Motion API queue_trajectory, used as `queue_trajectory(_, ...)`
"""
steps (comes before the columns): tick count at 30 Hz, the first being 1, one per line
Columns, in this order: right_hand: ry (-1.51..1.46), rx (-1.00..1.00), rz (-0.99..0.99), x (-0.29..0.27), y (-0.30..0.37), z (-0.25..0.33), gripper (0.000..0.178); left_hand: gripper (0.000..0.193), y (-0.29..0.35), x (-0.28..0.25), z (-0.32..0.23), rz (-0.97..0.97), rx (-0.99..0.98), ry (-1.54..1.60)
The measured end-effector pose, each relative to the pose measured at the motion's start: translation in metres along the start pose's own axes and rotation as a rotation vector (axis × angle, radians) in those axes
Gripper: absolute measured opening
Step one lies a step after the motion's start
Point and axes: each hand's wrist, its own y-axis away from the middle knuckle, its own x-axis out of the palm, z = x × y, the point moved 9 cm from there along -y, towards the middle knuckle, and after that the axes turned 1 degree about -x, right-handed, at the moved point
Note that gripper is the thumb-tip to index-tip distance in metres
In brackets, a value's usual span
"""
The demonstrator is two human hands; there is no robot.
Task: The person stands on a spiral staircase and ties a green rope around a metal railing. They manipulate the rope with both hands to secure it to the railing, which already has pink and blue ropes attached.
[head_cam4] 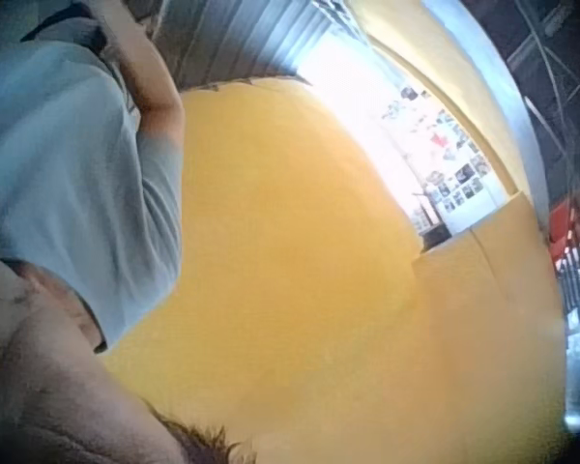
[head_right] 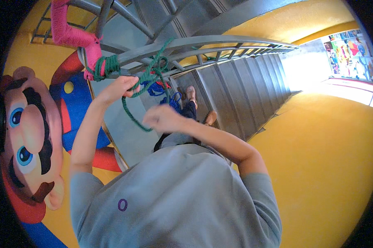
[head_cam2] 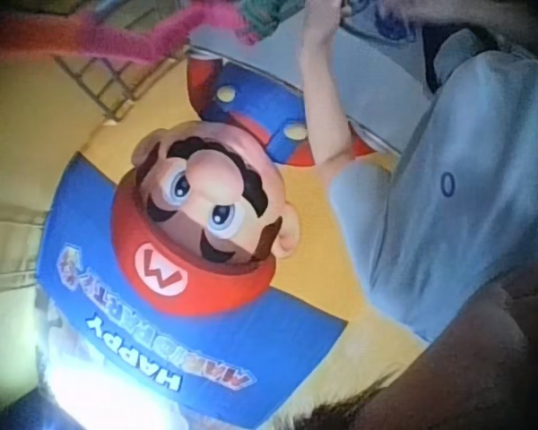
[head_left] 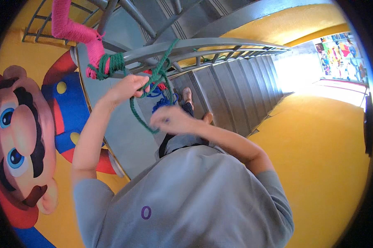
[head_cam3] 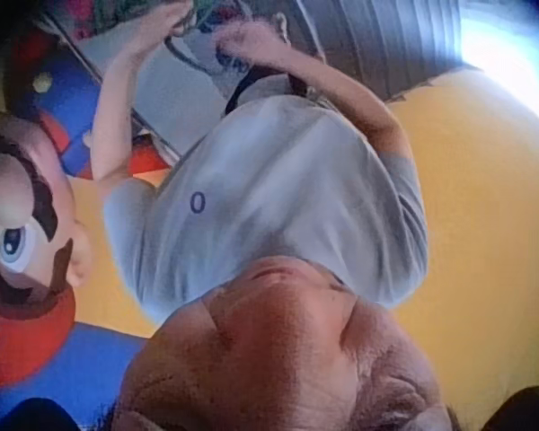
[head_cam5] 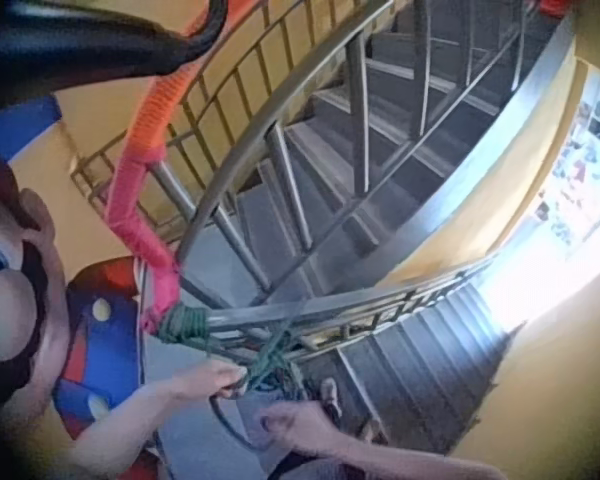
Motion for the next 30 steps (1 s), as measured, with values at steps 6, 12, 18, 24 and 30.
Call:
queue_trajectory(6,-1.102,0.536,-0.478,-0.107,-0.061,-0.107,0.038,0.039,0.008,0.019,-0.004,0.114,0.081,-0.15)
queue_trajectory(12,-1.706,0.218,-1.014,-0.271,-0.04,-0.181,0.027,0.036,0.03,-0.005,0.015,0.167,0.115,-0.108)
queue_trajectory(18,-1.095,0.066,-1.313,-0.422,0.15,-0.142,0.023,0.024,0.015,0.006,0.004,0.093,0.179,0.249)
queue_trajectory(24,-0.114,0.14,-0.557,-0.155,0.002,0.009,0.012,0.03,-0.016,0.004,-0.016,0.06,0.038,0.236)
queue_trajectory(30,0.134,0.128,-0.002,0.014,-0.023,0.013,0.012,0.03,-0.005,-0.001,-0.018,-0.068,-0.046,0.228)
